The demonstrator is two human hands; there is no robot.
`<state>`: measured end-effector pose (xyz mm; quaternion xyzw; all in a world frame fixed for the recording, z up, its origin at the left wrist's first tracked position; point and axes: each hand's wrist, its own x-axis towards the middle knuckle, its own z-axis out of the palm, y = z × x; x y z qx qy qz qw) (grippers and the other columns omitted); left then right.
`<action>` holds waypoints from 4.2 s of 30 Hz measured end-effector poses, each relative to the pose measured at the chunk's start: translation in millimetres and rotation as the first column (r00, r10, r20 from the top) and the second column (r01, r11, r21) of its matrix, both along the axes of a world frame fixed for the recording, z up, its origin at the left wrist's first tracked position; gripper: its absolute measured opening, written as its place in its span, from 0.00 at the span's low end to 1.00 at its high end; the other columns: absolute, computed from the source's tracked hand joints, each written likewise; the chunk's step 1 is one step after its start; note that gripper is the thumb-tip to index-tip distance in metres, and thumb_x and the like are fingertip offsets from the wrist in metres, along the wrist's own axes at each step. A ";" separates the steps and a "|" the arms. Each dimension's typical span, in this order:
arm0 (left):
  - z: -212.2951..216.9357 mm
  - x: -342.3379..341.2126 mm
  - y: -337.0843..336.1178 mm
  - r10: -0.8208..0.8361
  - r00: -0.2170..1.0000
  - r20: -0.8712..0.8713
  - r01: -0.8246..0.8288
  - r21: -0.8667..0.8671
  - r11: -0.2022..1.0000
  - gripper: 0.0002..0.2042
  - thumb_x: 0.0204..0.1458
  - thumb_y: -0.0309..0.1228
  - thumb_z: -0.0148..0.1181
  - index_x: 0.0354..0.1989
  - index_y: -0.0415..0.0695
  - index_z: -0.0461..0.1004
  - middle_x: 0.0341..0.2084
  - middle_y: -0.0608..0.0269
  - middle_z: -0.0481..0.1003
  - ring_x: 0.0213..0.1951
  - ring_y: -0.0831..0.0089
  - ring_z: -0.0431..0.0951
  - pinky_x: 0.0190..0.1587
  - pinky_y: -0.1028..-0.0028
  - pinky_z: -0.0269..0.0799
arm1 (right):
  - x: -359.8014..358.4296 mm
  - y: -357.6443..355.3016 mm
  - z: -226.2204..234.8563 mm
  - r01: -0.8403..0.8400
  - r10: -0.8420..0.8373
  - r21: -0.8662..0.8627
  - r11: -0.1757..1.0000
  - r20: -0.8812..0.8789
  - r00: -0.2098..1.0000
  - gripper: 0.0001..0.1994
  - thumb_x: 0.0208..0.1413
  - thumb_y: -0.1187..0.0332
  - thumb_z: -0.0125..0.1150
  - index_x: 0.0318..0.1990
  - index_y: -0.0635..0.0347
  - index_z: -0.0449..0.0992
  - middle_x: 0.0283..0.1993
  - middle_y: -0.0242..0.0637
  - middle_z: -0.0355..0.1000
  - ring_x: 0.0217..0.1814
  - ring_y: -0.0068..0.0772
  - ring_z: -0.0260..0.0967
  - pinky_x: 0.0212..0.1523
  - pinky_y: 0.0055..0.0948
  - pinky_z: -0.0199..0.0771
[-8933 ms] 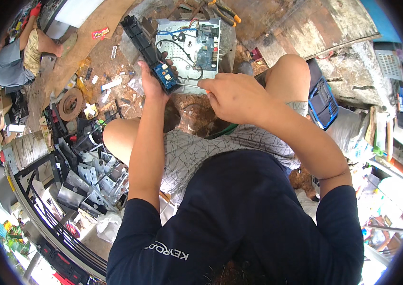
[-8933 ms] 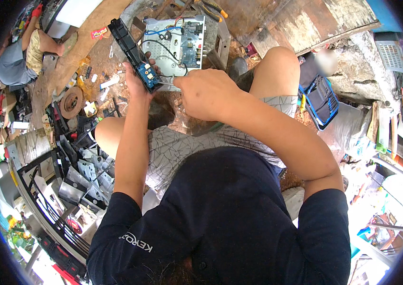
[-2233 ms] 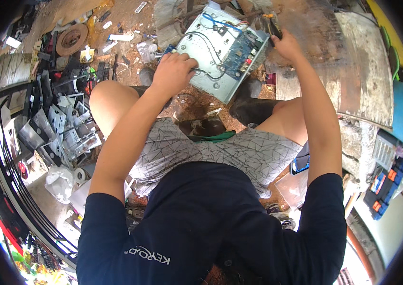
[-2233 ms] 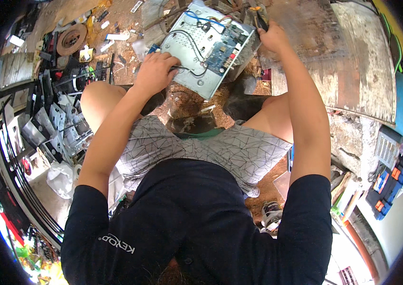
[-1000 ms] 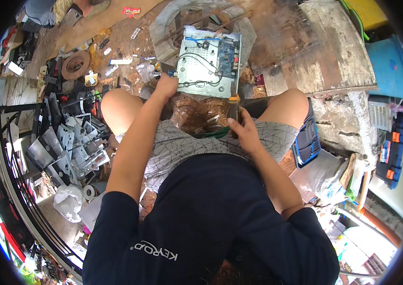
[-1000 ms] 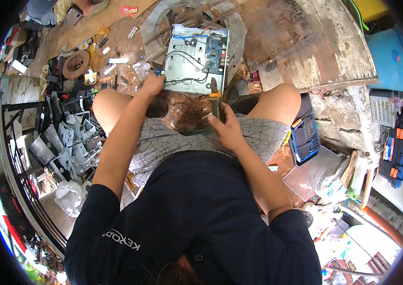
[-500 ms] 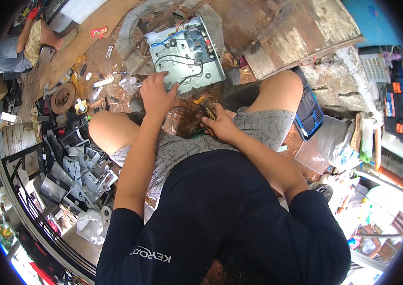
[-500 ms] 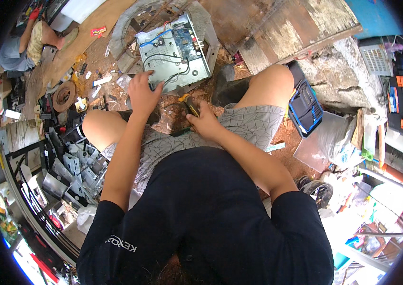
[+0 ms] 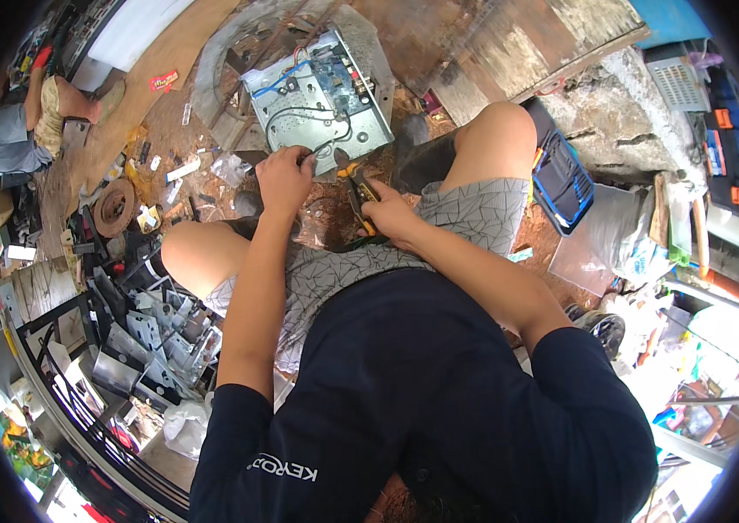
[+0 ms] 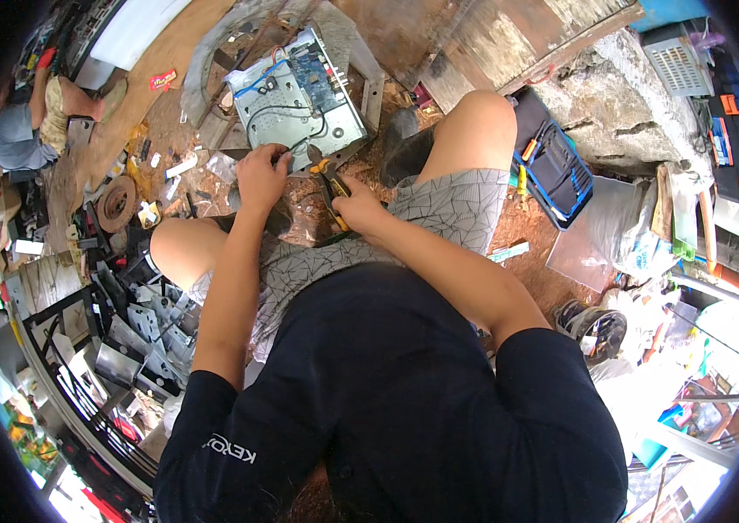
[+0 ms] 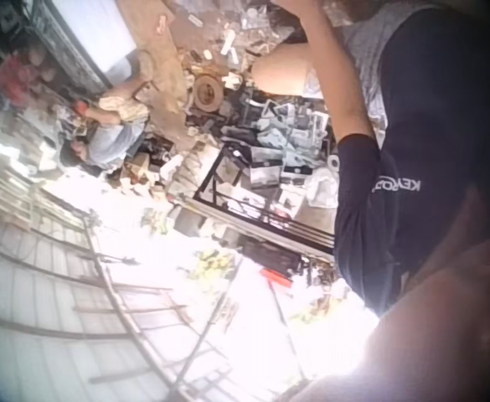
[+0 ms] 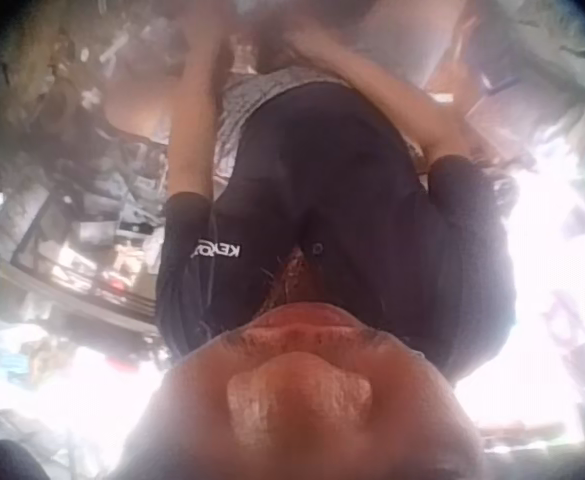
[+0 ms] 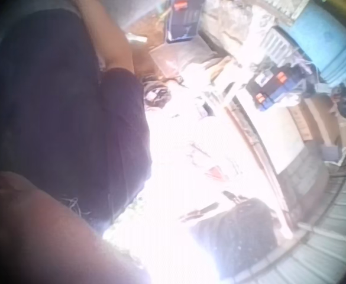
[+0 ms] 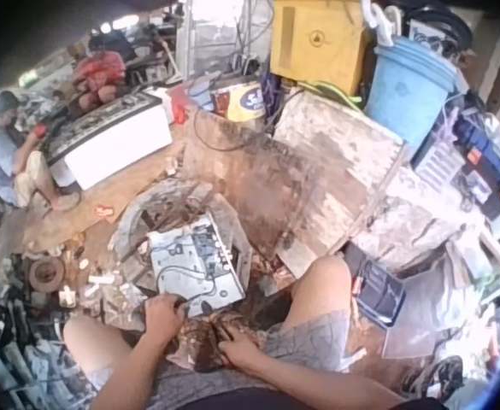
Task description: The person disassembles various electronic components including a metal chassis and circuit boards using a screwdriver and pliers, then sorts the resulting metal and plastic parts.
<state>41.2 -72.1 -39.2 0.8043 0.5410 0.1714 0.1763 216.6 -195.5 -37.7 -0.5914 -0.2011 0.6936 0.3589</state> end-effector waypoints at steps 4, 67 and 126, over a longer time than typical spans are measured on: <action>-1.5 -0.3 -0.7 -0.001 1.000 -0.025 0.002 0.024 1.000 0.08 0.52 0.39 0.61 0.34 0.48 0.80 0.32 0.61 0.78 0.41 0.59 0.77 0.47 0.58 0.63 | -3.2 2.2 8.6 0.053 -0.053 -0.014 0.999 -0.045 0.998 0.26 0.54 0.79 0.48 0.63 0.58 0.61 0.37 0.35 0.67 0.31 0.27 0.68 0.28 0.28 0.79; -8.3 1.0 -1.7 0.015 1.000 -0.024 -0.013 0.100 0.995 0.06 0.51 0.37 0.61 0.32 0.50 0.79 0.31 0.63 0.77 0.39 0.60 0.76 0.47 0.60 0.61 | 18.4 38.3 20.4 -0.128 0.087 -0.126 0.984 -0.292 0.952 0.14 0.66 0.69 0.47 0.58 0.56 0.64 0.46 0.38 0.73 0.47 0.38 0.75 0.42 0.45 0.79; -12.2 1.1 -1.3 0.017 1.000 -0.026 -0.015 0.061 0.998 0.06 0.51 0.36 0.61 0.33 0.51 0.79 0.31 0.63 0.77 0.40 0.61 0.76 0.46 0.59 0.61 | -7.8 45.0 1.2 0.072 -0.262 -0.348 0.935 -0.536 0.802 0.26 0.66 0.45 0.40 0.41 0.60 0.73 0.32 0.38 0.69 0.32 0.32 0.64 0.31 0.32 0.68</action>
